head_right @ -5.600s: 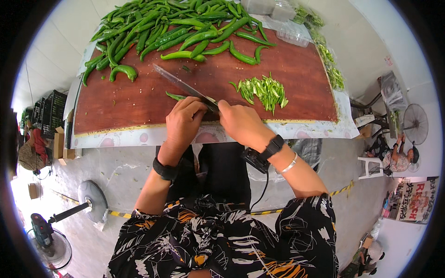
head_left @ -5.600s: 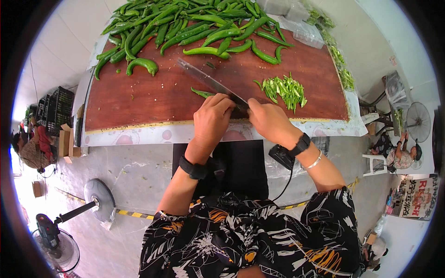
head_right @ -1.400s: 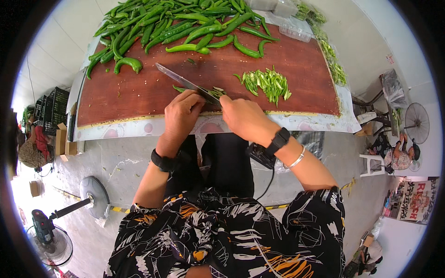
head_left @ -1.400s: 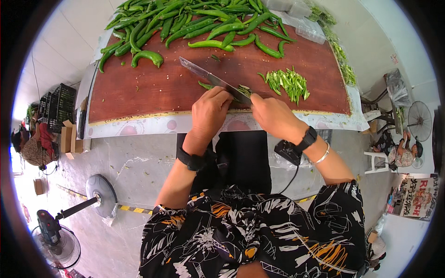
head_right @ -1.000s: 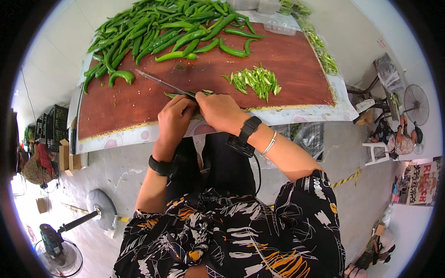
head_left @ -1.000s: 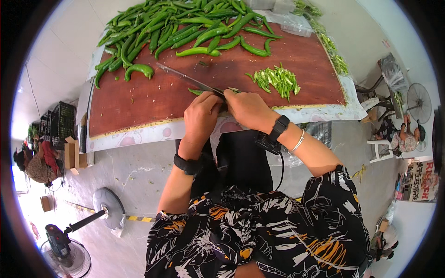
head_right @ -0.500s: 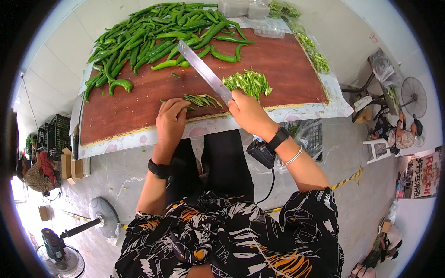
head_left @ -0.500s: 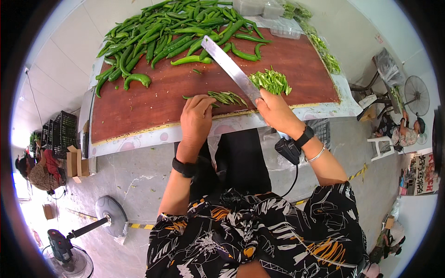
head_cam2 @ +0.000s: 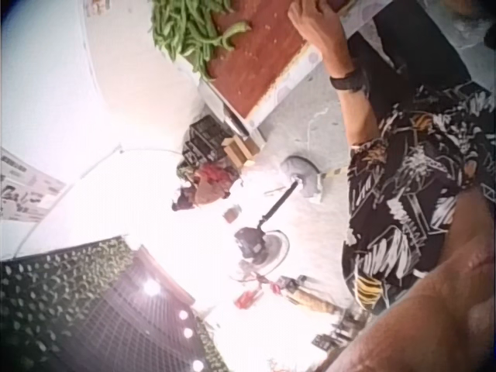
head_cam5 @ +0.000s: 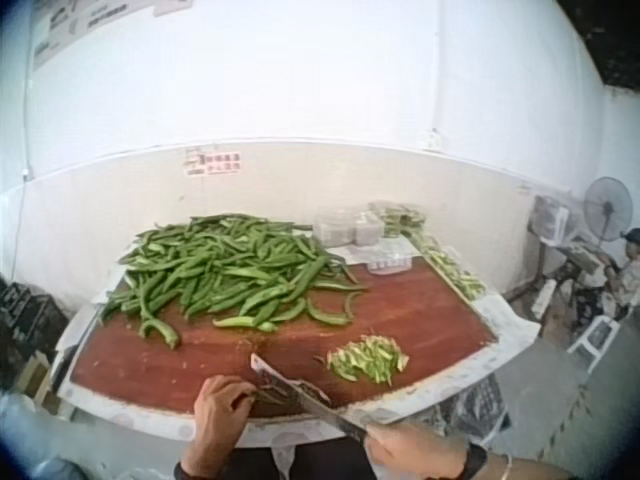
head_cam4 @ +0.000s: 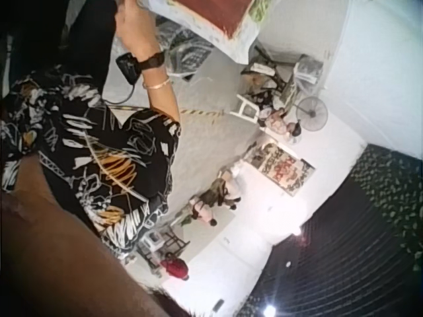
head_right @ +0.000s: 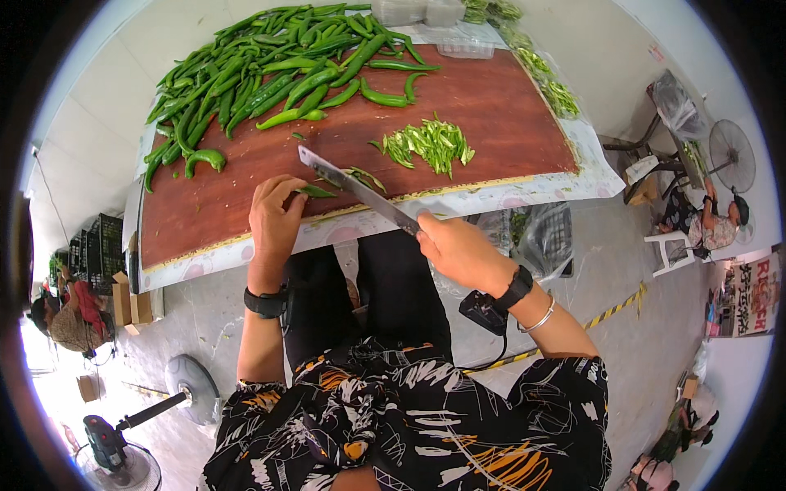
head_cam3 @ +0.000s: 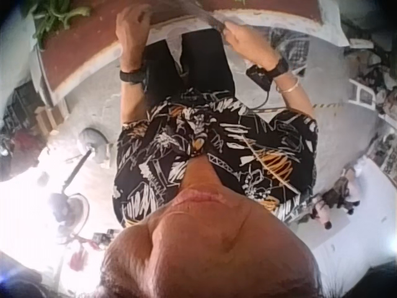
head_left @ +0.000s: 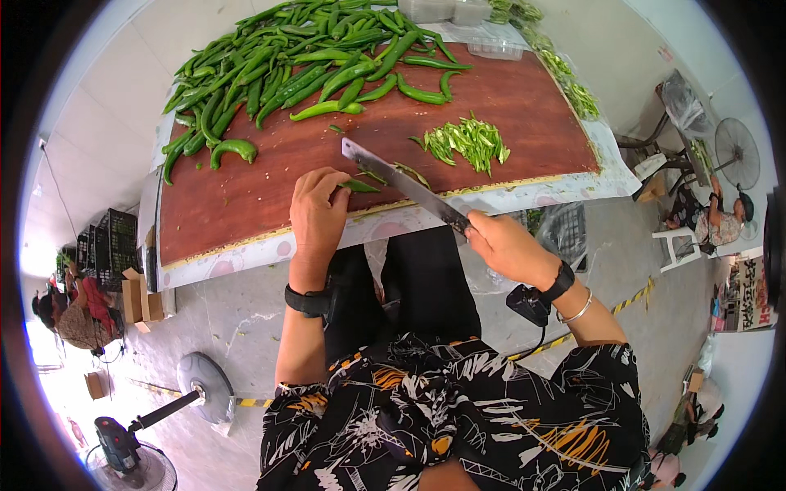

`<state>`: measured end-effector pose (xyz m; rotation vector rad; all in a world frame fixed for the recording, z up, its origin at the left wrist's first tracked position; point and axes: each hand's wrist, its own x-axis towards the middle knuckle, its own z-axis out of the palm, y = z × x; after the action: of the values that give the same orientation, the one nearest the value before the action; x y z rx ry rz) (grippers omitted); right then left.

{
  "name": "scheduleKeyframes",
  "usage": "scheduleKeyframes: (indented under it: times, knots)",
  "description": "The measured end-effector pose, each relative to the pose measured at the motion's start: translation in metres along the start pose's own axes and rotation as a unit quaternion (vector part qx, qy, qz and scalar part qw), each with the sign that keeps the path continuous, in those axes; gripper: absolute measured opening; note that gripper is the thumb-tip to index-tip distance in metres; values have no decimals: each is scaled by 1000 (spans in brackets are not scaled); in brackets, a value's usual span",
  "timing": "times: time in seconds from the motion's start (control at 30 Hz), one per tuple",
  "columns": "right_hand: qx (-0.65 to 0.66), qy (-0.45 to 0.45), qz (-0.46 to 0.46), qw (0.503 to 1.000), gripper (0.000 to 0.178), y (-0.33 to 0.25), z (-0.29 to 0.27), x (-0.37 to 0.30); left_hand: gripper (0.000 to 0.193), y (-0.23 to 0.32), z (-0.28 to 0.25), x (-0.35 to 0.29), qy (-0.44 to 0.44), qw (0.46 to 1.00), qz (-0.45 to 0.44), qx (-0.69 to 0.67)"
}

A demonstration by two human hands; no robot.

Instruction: The person is slicing green chili peppers on a large wooden cutting board using a knife and placing them into a plastic container.

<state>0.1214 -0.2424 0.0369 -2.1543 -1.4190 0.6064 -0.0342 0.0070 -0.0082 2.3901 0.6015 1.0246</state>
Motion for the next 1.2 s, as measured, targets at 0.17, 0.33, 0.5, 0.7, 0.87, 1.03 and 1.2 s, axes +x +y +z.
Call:
scheduleKeyframes:
  times: [0.17,0.33,0.5,0.7,0.87,1.03,1.2]
  knots:
    - [-39,5,0,999,17,5,1,-4,12,0,4,0,-11,1000,10,-12]
    - [-27,51,10,998,16,28,-4,-8,11,3,7,0,-21,1000,-3,-14]
    - [-50,110,65,990,17,41,-16,-7,11,12,17,0,-29,999,18,-27]
    - [-47,145,66,986,16,27,-14,0,10,20,29,2,-24,999,31,-25]
    - [-63,103,-14,993,16,7,-4,11,9,20,31,0,-23,999,23,-31]
    - [-114,71,-66,989,15,-4,3,33,8,24,28,1,-26,999,25,-7]
    - [-135,36,-85,987,15,-6,4,47,8,24,31,1,-25,999,29,-7]
